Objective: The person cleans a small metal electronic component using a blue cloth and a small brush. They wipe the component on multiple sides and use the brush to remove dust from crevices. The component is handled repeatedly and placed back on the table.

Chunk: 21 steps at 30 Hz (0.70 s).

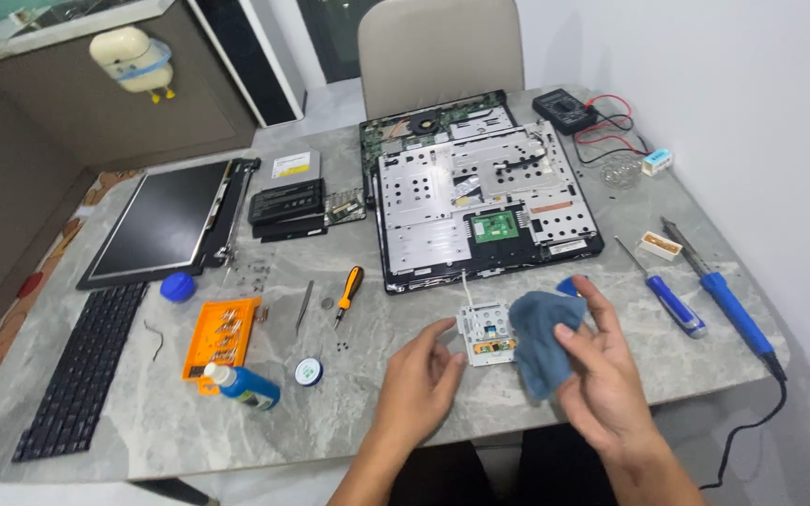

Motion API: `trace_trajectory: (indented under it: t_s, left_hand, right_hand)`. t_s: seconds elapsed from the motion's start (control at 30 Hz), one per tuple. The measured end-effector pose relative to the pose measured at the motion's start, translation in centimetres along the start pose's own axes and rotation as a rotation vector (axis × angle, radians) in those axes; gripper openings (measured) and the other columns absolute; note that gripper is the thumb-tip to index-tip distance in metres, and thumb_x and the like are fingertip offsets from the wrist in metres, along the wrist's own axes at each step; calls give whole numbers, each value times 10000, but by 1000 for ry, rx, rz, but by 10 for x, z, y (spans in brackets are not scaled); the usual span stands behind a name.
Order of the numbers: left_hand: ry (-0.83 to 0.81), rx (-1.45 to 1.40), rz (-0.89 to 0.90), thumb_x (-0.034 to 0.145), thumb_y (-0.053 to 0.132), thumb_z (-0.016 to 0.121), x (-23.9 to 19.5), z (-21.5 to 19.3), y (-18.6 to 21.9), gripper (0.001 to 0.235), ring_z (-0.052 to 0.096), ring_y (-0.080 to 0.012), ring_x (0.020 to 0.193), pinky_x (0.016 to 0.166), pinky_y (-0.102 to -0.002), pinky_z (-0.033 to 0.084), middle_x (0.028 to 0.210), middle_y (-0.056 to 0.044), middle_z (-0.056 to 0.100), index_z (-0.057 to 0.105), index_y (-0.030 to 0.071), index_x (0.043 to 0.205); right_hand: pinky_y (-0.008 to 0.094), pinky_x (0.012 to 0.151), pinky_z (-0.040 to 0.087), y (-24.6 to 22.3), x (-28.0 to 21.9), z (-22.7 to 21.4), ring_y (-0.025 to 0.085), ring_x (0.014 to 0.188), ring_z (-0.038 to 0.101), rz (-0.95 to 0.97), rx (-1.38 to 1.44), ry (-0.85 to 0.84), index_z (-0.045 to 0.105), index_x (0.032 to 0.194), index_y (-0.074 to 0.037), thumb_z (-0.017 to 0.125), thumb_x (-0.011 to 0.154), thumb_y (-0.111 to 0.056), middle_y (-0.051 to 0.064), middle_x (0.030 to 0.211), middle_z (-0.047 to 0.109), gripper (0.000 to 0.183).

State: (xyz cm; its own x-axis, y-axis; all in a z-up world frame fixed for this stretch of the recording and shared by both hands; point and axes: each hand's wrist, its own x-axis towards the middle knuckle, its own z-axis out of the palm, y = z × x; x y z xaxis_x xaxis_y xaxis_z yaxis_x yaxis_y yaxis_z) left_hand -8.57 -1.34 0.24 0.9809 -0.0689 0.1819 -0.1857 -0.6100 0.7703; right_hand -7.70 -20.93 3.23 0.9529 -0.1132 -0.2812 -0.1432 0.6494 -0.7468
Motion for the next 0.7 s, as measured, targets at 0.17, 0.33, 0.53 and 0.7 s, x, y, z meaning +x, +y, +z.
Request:
trace_trajectory:
  t_s: [0.17, 0.33, 0.53, 0.7]
  left_hand:
    - [638, 112, 456, 831, 47, 654, -45, -35, -53, 214, 564, -168, 716, 701, -281, 471, 837, -60, 615, 629, 50, 1044]
    - [1169, 390, 93, 786, 107, 717, -68, -94, -86, 604, 408, -355, 1171, 919, -417, 364, 1247, -187, 419, 397, -13, 1284]
    - [813, 320, -196, 750, 336, 717, -69, -121, -110, 774, 607, -176, 1099, 1005, -388, 234, 1111, -122, 673, 344, 86, 1380]
    - [671, 50, -9, 843, 222, 652, -77, -115, -90, 703, 581, -276, 1173, 1055, -399, 332, 1290, -185, 546, 276, 57, 1414]
  right_hand:
    - [334, 604, 528, 35, 0, 22, 222, 781, 603, -5, -17, -238, 417, 1427, -192, 588, 776, 16, 181, 1025, 616, 705]
    - [289, 532, 544, 72, -12, 71, 171, 641, 616, 186, 23, -461, 418, 1427, -151, 599, 800, 33, 128, 848, 626, 678]
    - [385, 819, 515, 91, -31, 122, 252, 903, 588, 367, 15, -396, 452, 1415, -142, 529, 819, 83, 177, 988, 589, 641]
    - [353, 749, 513, 90, -33, 131, 256, 879, 622, 377, -62, -315, 499, 1349, -104, 552, 841, 35, 197, 956, 643, 529]
